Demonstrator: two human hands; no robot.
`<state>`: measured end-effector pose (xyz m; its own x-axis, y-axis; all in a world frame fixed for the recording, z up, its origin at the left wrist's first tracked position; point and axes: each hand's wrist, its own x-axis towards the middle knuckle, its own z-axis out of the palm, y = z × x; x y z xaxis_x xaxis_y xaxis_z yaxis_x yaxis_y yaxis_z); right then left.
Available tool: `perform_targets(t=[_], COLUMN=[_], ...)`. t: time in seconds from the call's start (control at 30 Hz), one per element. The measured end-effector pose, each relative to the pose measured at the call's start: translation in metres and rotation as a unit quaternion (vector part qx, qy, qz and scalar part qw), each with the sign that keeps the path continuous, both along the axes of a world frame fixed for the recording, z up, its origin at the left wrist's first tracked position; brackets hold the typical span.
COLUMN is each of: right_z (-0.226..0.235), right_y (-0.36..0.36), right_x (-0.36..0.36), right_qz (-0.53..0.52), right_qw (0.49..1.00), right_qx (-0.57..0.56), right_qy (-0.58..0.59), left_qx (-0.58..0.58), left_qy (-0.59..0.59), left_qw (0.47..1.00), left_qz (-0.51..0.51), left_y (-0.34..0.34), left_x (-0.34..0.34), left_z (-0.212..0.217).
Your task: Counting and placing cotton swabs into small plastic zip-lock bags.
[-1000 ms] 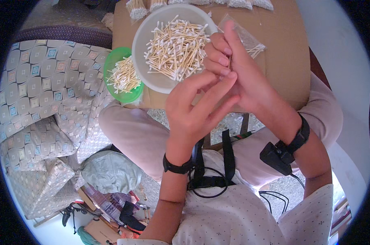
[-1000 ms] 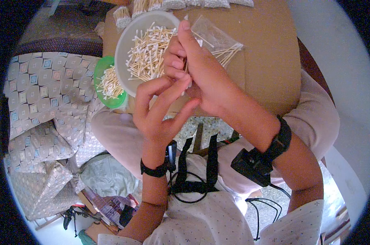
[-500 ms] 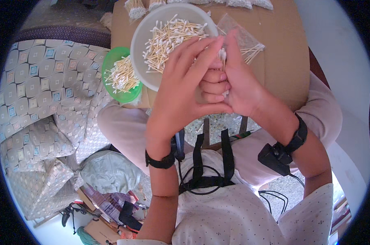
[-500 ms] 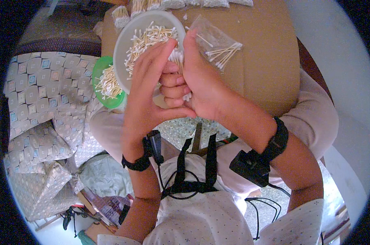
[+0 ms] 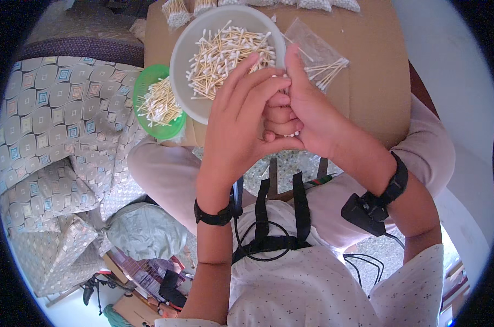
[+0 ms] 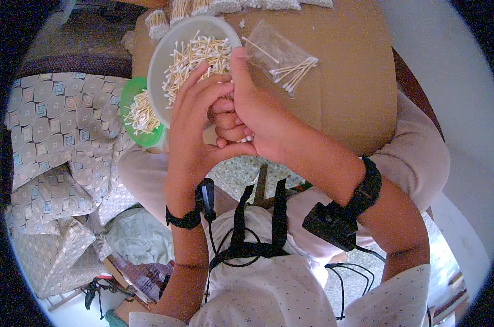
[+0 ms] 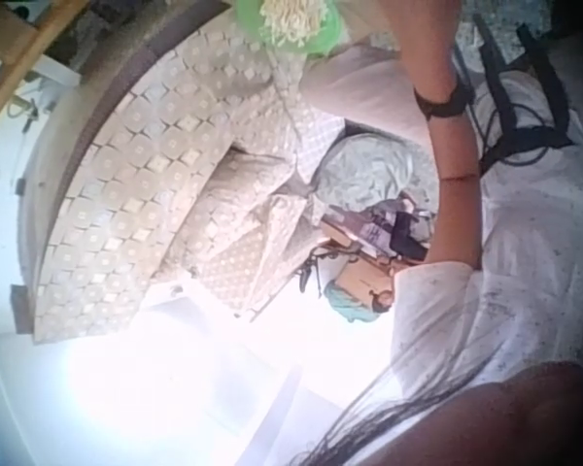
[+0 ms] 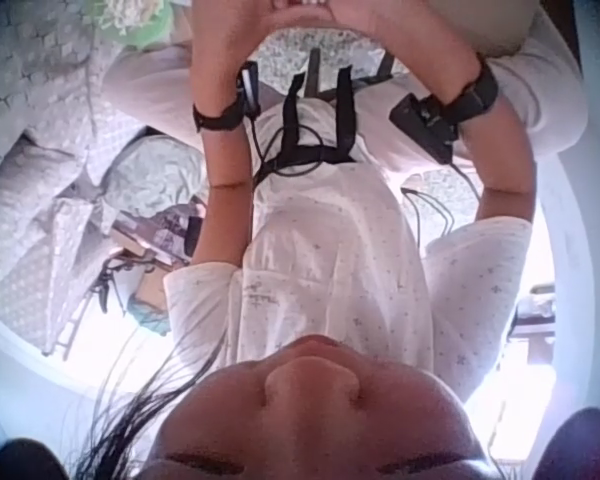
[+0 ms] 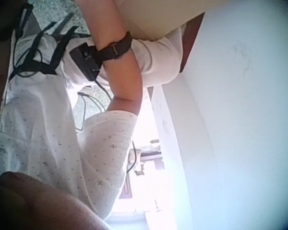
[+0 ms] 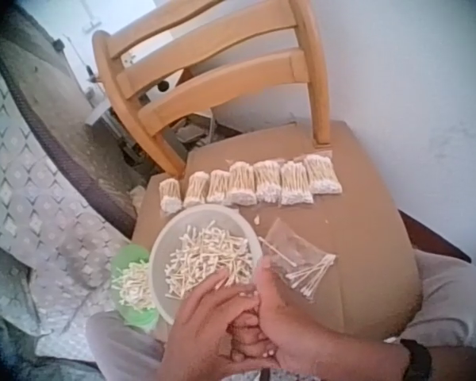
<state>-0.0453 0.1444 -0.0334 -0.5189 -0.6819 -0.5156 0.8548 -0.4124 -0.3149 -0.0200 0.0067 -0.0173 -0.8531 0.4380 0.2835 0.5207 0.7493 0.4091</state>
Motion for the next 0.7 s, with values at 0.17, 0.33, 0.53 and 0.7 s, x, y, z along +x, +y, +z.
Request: perform_targets(t=[0.17, 0.33, 0.53, 0.7], right_z=[0.006, -0.002, -0.012, -0.008], right_y=[0.009, 0.016, 0.014, 0.012], right_x=[-0.018, -0.027, -0.026, -0.024], right_qz=[0.001, -0.091, -0.136, -0.146], right_qw=[0.995, 0.990, 0.986, 0.986], right_qx=[-0.042, -0.079, -0.082, -0.052], right_qy=[0.089, 0.078, 0.042, 0.065], left_qx=[0.161, 0.090, 0.001, -0.049], left_qy=[-0.050, -0.102, -0.108, -0.054], left_qw=[0.984, 0.982, 0.983, 0.986], left_qz=[0.055, 0.129, 0.149, 0.149], left_y=[-0.010, -0.039, -0.035, -0.026], left_x=[-0.005, -0.020, -0.025, -0.026], left_z=[0.007, -0.003, -0.014, -0.018])
